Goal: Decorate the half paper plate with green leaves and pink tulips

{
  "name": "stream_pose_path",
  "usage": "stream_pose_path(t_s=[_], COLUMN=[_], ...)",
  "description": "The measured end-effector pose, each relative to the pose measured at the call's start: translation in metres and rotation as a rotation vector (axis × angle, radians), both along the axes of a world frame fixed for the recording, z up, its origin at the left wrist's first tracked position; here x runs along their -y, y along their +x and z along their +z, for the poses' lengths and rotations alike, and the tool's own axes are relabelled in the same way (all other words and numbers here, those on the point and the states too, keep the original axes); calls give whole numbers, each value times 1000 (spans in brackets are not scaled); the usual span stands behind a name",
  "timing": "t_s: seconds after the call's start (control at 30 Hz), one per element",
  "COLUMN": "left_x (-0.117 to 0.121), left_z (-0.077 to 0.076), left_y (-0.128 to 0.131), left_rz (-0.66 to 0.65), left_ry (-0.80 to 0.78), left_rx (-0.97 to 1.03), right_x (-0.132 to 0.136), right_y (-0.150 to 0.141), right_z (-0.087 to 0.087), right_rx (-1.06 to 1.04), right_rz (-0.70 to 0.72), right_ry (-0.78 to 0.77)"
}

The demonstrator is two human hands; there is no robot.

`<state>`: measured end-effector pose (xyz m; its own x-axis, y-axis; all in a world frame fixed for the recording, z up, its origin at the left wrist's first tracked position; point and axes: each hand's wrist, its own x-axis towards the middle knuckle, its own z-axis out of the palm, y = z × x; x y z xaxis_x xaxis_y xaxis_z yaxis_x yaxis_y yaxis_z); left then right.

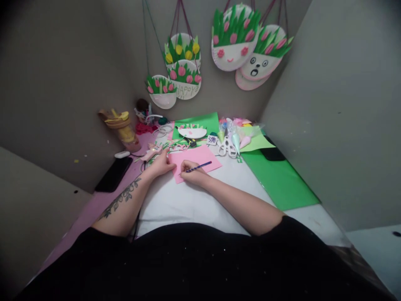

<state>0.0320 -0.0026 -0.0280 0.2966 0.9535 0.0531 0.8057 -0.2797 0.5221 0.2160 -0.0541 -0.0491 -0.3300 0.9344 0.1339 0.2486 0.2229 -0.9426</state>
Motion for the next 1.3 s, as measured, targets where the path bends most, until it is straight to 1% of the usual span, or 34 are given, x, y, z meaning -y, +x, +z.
stream_pose_path(t_s=[0.13,0.27,0.43,0.63,0.83,1.1,1.3], left_x=[5,7,9,10,9,8,7], left_z=[5,7,12,16,16,15,14], left_y=[-1,-2,-5,-5,-6,-7,-7], left_rz=[-91,-147,-206,-225,-222,-242,-224], left_ry=[-52,-100,-172,-186,-202,-209,-235], left_rx=[-89,-191,-174,-124,-145,-107,-14], right_x=[0,1,3,2,1,0,0], right_y=[1,2,5,5,5,5,4], right_z=[0,2,4,3,2,0,-1], right_rx=[30,5,53,109,128,124,107], right_rz=[-2,9,32,41,65,61,82], right_ry=[37,37,58,109,104,110,106])
